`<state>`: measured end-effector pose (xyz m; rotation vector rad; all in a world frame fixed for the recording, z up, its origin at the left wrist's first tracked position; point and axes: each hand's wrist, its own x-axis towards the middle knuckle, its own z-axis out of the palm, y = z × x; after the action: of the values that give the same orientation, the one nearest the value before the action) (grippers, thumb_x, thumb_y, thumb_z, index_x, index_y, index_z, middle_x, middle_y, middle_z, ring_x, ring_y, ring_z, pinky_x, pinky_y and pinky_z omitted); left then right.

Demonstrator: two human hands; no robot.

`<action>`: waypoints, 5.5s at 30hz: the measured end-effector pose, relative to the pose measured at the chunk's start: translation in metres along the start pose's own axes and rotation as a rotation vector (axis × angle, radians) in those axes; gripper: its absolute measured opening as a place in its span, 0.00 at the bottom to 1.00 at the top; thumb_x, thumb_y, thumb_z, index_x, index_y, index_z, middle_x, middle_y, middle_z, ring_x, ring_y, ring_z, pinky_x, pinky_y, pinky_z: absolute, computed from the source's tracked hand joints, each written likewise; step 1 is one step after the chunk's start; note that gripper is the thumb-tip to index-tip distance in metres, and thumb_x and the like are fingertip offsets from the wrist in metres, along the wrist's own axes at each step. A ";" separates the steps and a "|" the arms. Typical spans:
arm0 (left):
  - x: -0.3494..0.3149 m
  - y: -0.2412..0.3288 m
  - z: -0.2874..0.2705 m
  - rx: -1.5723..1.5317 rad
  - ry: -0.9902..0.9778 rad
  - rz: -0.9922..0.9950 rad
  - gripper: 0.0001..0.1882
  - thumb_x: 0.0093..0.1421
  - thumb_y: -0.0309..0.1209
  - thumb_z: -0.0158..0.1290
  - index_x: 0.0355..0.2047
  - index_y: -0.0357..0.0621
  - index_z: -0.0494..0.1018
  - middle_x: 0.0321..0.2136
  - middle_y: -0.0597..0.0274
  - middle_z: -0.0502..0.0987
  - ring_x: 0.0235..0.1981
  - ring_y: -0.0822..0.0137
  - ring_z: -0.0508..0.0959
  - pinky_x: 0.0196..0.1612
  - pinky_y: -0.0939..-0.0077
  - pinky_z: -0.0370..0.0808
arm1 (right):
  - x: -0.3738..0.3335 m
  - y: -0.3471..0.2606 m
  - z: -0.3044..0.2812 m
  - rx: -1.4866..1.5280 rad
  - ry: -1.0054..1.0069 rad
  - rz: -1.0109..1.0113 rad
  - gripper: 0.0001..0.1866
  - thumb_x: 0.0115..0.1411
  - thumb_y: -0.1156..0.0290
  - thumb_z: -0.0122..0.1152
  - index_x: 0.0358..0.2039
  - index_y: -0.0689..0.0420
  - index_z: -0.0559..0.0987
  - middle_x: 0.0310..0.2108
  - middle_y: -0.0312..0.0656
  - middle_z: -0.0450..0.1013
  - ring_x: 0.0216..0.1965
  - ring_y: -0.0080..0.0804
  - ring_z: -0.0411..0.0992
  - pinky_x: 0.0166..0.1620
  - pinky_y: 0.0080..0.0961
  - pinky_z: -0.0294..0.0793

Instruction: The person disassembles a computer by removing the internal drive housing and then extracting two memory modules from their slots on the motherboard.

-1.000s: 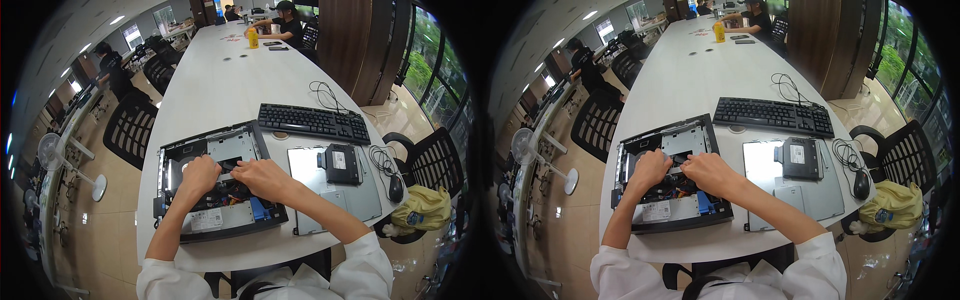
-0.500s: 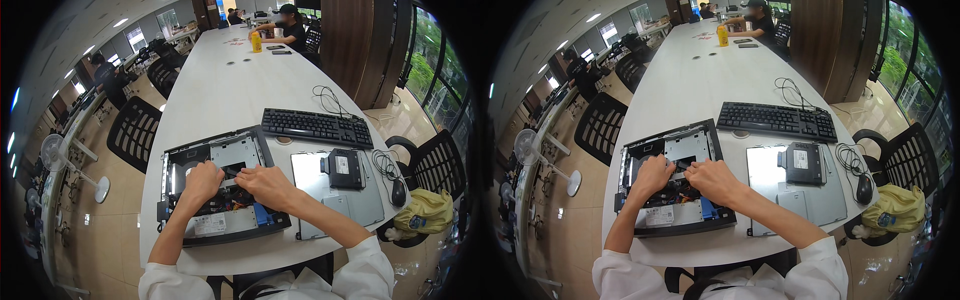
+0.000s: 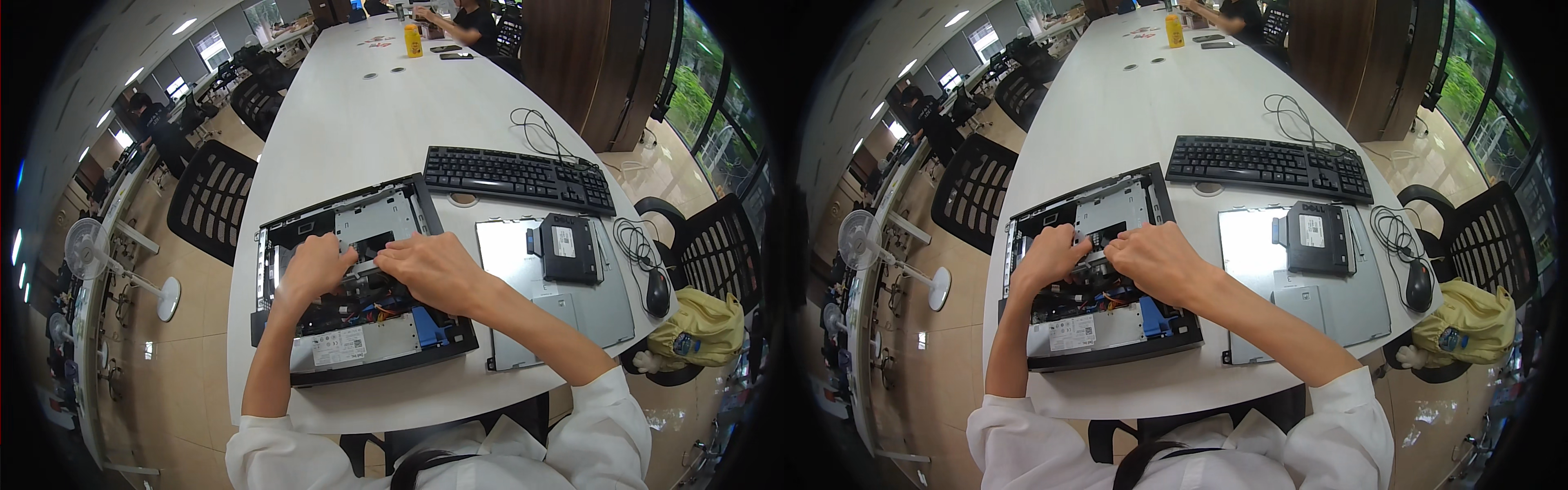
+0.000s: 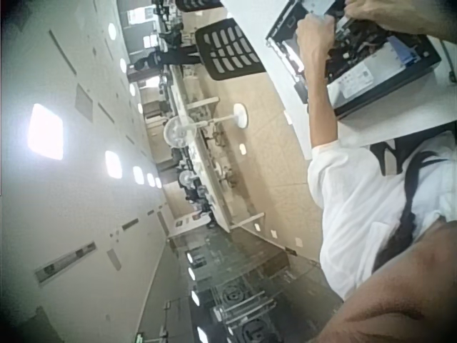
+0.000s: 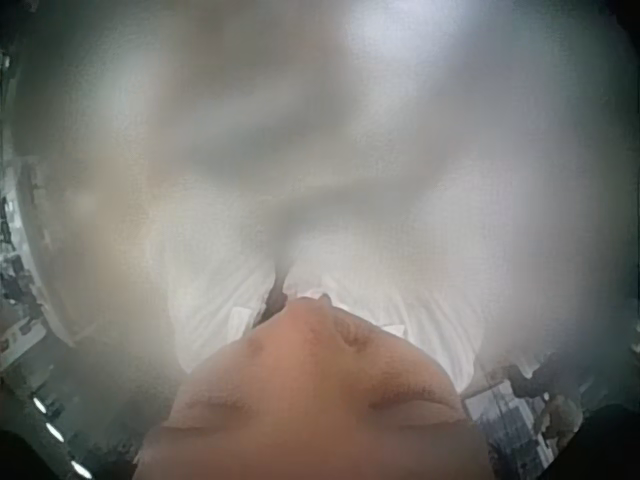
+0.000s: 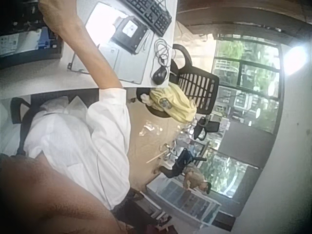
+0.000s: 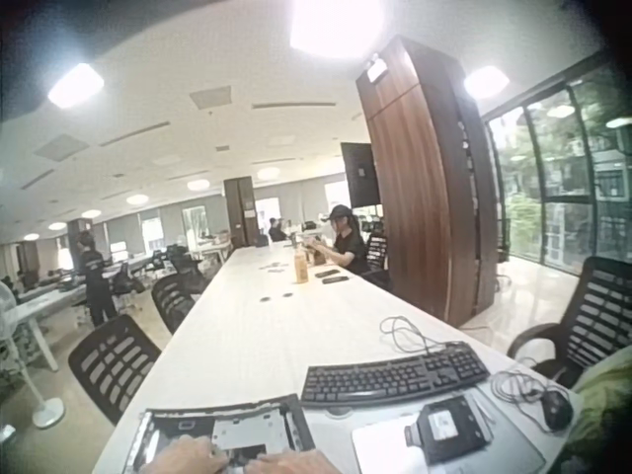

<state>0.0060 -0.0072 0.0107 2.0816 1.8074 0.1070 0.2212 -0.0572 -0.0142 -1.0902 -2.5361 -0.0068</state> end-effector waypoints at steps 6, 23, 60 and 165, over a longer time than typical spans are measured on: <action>-0.002 0.000 0.000 0.050 0.022 0.036 0.25 0.64 0.42 0.51 0.37 0.23 0.76 0.29 0.35 0.82 0.25 0.48 0.85 0.33 0.60 0.82 | -0.003 -0.006 0.007 -0.002 0.229 -0.064 0.02 0.55 0.78 0.60 0.30 0.61 0.79 0.31 0.41 0.79 0.35 0.41 0.81 0.35 0.37 0.81; -0.035 -0.006 -0.023 -0.259 0.022 0.000 0.21 0.65 0.38 0.55 0.40 0.23 0.72 0.21 0.47 0.80 0.19 0.57 0.84 0.26 0.69 0.81 | -0.001 -0.028 -0.009 -0.086 0.294 -0.163 0.03 0.52 0.76 0.63 0.29 0.61 0.81 0.30 0.43 0.80 0.38 0.38 0.82 0.46 0.42 0.83; -0.038 0.003 0.021 -0.555 0.751 0.375 0.20 0.64 0.37 0.61 0.52 0.41 0.73 0.39 0.58 0.73 0.44 0.61 0.75 0.48 0.65 0.73 | -0.001 0.031 -0.026 1.221 0.293 0.700 0.34 0.67 0.56 0.65 0.58 0.75 0.68 0.45 0.59 0.79 0.41 0.38 0.81 0.42 0.31 0.83; -0.115 0.052 0.076 -0.359 0.623 0.301 0.11 0.68 0.33 0.52 0.45 0.42 0.78 0.41 0.67 0.80 0.46 0.63 0.66 0.52 0.63 0.53 | -0.009 -0.006 -0.009 1.627 1.004 0.480 0.21 0.68 0.63 0.65 0.53 0.63 0.72 0.47 0.41 0.75 0.49 0.25 0.75 0.52 0.21 0.75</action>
<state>0.0580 -0.1410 -0.0210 2.1661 1.5837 1.1809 0.2260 -0.0689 -0.0084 -0.5799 -0.7435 1.0753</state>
